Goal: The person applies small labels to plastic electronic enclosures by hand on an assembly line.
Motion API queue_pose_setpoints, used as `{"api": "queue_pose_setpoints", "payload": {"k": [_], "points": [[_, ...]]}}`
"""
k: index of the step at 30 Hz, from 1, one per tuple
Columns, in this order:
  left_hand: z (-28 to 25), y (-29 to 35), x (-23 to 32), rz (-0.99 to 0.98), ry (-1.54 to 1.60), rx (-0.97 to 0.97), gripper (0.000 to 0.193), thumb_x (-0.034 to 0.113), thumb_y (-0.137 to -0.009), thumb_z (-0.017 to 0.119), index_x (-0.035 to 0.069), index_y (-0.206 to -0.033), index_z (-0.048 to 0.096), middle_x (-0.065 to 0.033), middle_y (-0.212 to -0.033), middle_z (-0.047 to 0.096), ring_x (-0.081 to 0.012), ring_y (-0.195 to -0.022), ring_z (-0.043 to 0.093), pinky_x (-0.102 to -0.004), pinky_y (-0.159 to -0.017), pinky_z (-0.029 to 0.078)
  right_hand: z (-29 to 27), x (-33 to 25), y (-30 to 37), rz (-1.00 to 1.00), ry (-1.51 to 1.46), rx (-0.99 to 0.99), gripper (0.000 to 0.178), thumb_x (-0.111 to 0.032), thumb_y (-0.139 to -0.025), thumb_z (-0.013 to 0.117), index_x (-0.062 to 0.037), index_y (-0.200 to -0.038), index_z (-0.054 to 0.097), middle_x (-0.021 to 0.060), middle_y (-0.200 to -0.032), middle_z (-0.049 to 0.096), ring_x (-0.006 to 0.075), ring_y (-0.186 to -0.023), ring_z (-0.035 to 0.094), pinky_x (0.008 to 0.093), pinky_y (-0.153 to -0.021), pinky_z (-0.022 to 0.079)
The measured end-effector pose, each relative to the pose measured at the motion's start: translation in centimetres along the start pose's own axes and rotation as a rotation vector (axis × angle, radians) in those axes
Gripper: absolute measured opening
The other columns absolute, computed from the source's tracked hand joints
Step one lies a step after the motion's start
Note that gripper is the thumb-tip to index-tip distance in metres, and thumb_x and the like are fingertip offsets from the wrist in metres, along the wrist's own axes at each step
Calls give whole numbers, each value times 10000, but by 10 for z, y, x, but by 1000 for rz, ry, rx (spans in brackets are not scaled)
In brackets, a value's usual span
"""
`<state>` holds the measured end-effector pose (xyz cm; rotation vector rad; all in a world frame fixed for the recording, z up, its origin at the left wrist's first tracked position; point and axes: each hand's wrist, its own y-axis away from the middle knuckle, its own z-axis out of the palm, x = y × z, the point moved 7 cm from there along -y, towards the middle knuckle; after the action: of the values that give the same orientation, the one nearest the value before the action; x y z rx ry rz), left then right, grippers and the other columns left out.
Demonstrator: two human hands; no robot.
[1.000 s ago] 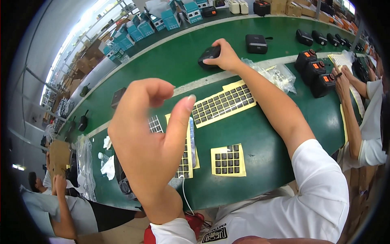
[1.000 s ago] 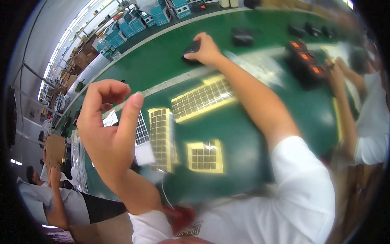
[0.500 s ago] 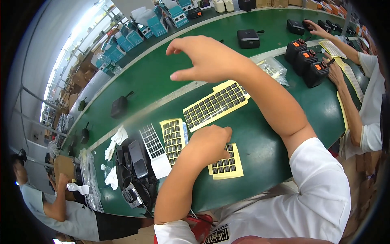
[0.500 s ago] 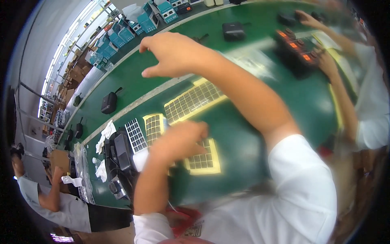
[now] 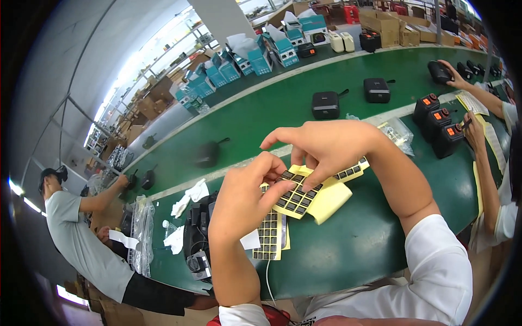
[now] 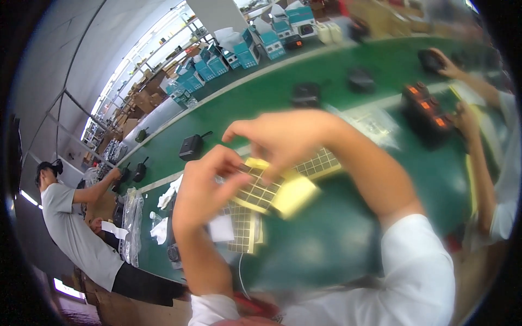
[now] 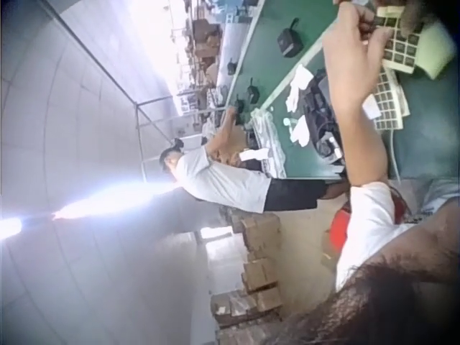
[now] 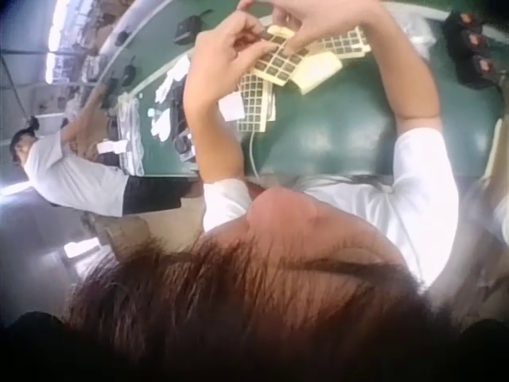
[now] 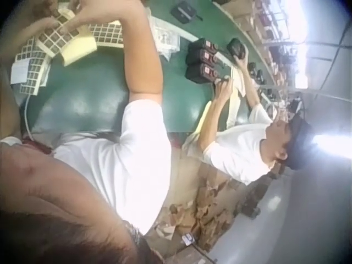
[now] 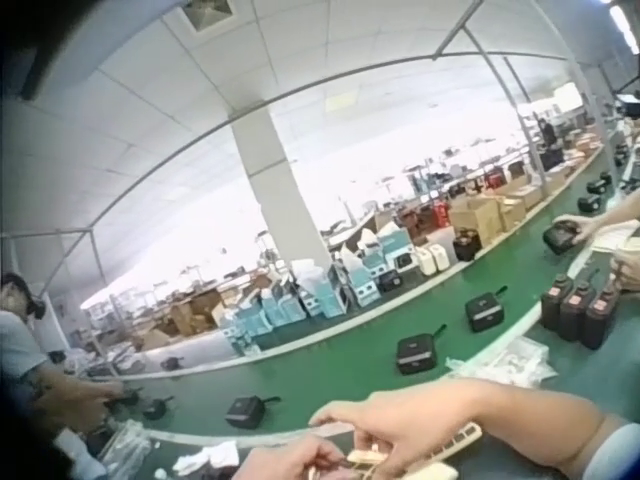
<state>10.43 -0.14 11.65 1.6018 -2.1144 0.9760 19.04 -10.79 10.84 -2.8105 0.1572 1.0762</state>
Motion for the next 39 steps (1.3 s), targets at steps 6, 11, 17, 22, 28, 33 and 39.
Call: {"api": "queue_pose_setpoints", "payload": {"k": [6, 11, 17, 22, 28, 33, 39], "points": [[-8, -2, 21, 217, -280, 238, 144, 64, -836, 755, 51, -953, 673, -99, -867, 639, -322, -805, 644, -407, -691, 501, -2, 1, -2, -52, -130, 96, 824, -51, -840, 773, -29, -1505, 287, 119, -805, 736, 157, -647, 678, 288, -584, 494], [3, 1, 40, 400, -709, 332, 136, 26, -824, 744, 96, -924, 686, -59, -841, 629, -252, -788, 635, -376, -672, 452, -10, 16, -5, 60, -246, 178, 799, -47, -863, 752, 6, -1500, 273, 94, -788, 720, 94, -676, 657, 271, -568, 484], [-34, 7, 36, 424, -378, 508, 124, -8, -846, 709, 54, -948, 676, -63, -886, 660, -228, -774, 626, -338, -695, 452, 17, 36, -20, 34, -103, -60, 800, -115, -859, 794, -49, -1499, 318, 102, -882, 746, 151, -741, 693, 317, -625, 513], [-97, 46, 21, 371, -178, 895, 245, -48, -888, 682, -12, -1127, 642, -100, -1077, 642, -169, -903, 604, -293, -823, 484, 66, 71, -49, 201, 247, -300, 769, -388, -845, 812, -67, -1449, 461, 157, -1054, 732, 263, -968, 706, 392, -797, 532], [-138, 80, 24, 444, -24, 1123, 279, -52, -887, 698, -12, -1150, 614, -131, -1271, 578, -177, -1086, 584, -296, -953, 450, 49, 109, -108, 181, 176, 15, 830, -535, -811, 803, -51, -1421, 514, 208, -1324, 630, 367, -1178, 635, 423, -984, 512], [-159, 93, 6, 408, -87, 1268, 95, 67, -896, 760, 19, -933, 687, -162, -1179, 621, -249, -1148, 588, -370, -1002, 431, 51, 161, -217, 8, 367, 275, 784, -468, -802, 832, -53, -1396, 531, 196, -1286, 636, 348, -1247, 581, 403, -1040, 470], [-162, 97, 11, 482, -168, 1124, 34, 39, -914, 724, 19, -935, 706, -61, -937, 675, -130, -894, 613, -261, -768, 473, 61, 146, -301, -143, 300, 350, 706, -452, -762, 843, -61, -1303, 613, 183, -1241, 673, 334, -1220, 608, 401, -1032, 484]]}}
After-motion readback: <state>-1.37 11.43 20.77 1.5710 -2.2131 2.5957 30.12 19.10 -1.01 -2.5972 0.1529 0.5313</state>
